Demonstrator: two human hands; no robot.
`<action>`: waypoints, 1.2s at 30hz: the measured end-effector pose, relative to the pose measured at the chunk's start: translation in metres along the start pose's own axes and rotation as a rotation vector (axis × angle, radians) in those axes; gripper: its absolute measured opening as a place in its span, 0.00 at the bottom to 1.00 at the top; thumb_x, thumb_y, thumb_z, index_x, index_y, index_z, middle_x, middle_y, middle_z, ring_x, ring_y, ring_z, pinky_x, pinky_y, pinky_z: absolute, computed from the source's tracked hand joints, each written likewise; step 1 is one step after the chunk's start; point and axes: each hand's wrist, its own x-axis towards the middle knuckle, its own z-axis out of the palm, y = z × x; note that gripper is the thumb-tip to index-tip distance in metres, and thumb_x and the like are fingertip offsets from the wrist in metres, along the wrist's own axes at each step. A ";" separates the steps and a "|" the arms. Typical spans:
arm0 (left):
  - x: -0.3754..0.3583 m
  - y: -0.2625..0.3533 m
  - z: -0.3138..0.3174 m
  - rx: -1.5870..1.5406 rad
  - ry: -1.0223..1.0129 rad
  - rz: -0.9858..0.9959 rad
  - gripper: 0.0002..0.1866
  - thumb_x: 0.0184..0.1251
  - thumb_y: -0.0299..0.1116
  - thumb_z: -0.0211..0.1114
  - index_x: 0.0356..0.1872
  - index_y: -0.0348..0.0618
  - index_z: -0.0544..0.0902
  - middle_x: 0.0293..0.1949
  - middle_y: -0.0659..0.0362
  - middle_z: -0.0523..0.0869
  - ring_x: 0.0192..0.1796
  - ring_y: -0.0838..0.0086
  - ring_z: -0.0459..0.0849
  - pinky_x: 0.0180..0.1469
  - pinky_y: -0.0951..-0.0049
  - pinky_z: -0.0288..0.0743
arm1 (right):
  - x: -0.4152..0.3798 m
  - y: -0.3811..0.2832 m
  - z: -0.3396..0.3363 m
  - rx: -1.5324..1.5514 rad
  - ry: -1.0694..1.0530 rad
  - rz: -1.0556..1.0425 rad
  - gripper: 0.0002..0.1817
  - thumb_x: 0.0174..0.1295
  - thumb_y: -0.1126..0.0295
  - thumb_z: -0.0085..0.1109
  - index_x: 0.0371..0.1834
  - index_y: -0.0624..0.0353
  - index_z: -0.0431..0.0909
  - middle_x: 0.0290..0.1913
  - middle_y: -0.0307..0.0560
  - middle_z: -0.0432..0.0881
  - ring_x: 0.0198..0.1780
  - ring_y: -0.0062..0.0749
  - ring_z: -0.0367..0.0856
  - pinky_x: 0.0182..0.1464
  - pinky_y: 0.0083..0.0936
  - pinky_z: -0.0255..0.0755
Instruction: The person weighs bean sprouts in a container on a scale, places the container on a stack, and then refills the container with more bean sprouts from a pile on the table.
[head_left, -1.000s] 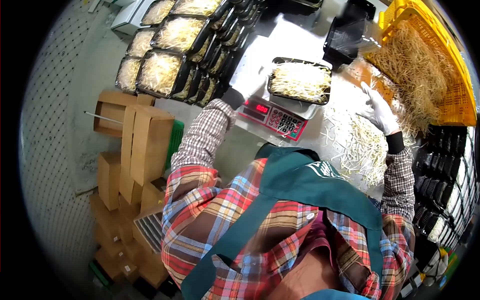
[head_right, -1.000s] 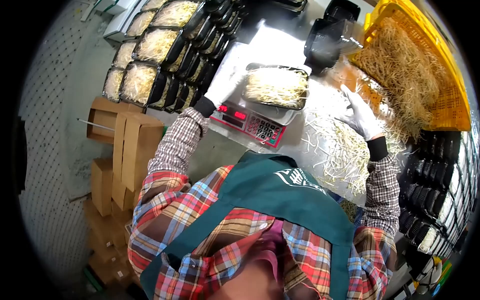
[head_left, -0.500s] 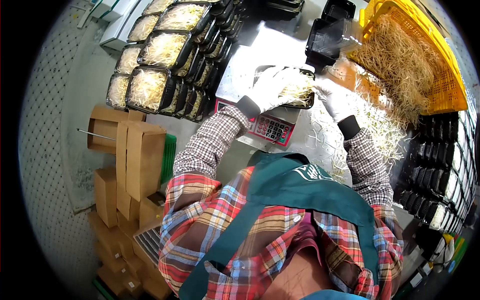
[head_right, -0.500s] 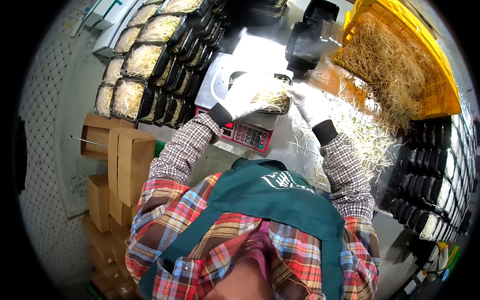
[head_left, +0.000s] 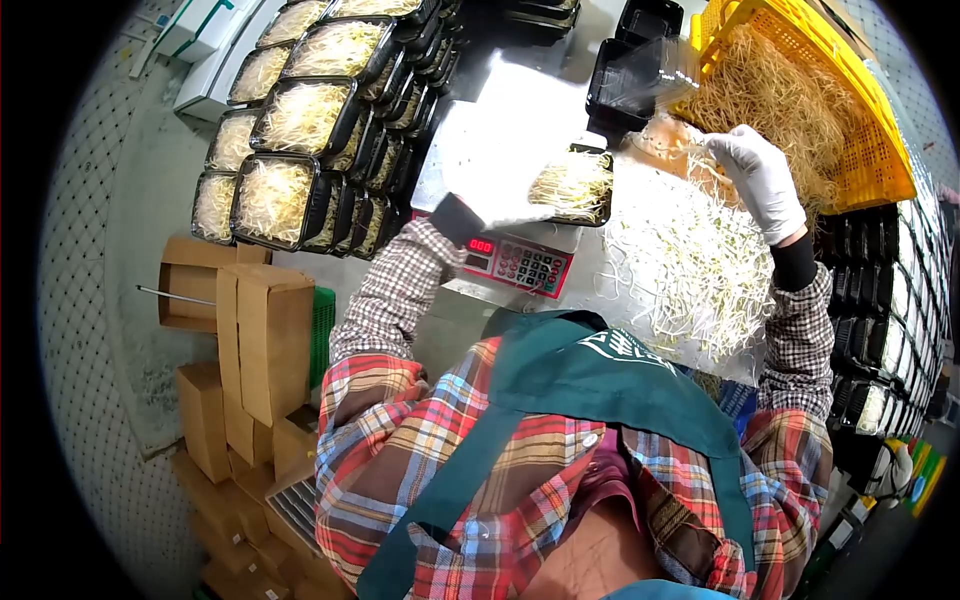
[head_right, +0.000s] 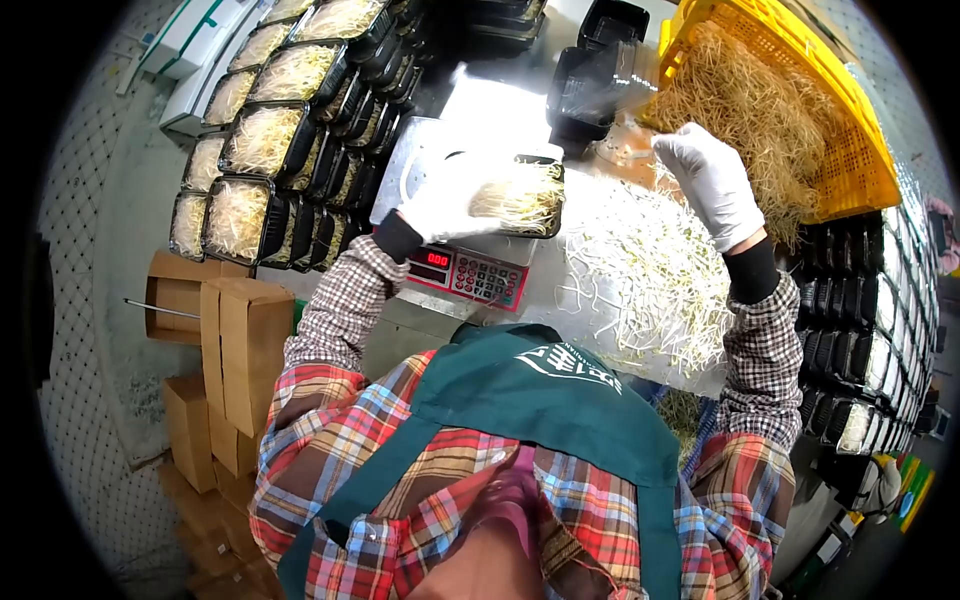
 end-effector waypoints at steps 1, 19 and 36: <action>-0.007 -0.002 -0.007 -0.024 0.032 -0.042 0.41 0.52 0.44 0.76 0.69 0.46 0.72 0.62 0.46 0.78 0.63 0.52 0.77 0.69 0.53 0.68 | 0.004 -0.009 0.002 0.078 0.034 -0.024 0.09 0.63 0.78 0.65 0.45 0.58 0.86 0.32 0.42 0.79 0.33 0.27 0.79 0.39 0.21 0.74; -0.010 -0.002 0.041 -0.068 0.302 -0.330 0.27 0.73 0.41 0.61 0.67 0.38 0.73 0.61 0.45 0.79 0.62 0.53 0.77 0.64 0.57 0.73 | 0.010 -0.039 0.173 0.285 0.080 0.101 0.29 0.68 0.63 0.59 0.73 0.54 0.67 0.66 0.50 0.78 0.60 0.39 0.80 0.62 0.30 0.73; -0.019 0.037 0.027 0.103 0.387 -0.056 0.22 0.71 0.37 0.59 0.63 0.38 0.77 0.54 0.46 0.82 0.56 0.52 0.81 0.61 0.55 0.74 | 0.080 0.007 0.198 0.165 -0.047 -0.048 0.16 0.60 0.72 0.64 0.53 0.56 0.83 0.47 0.49 0.83 0.50 0.42 0.81 0.57 0.32 0.75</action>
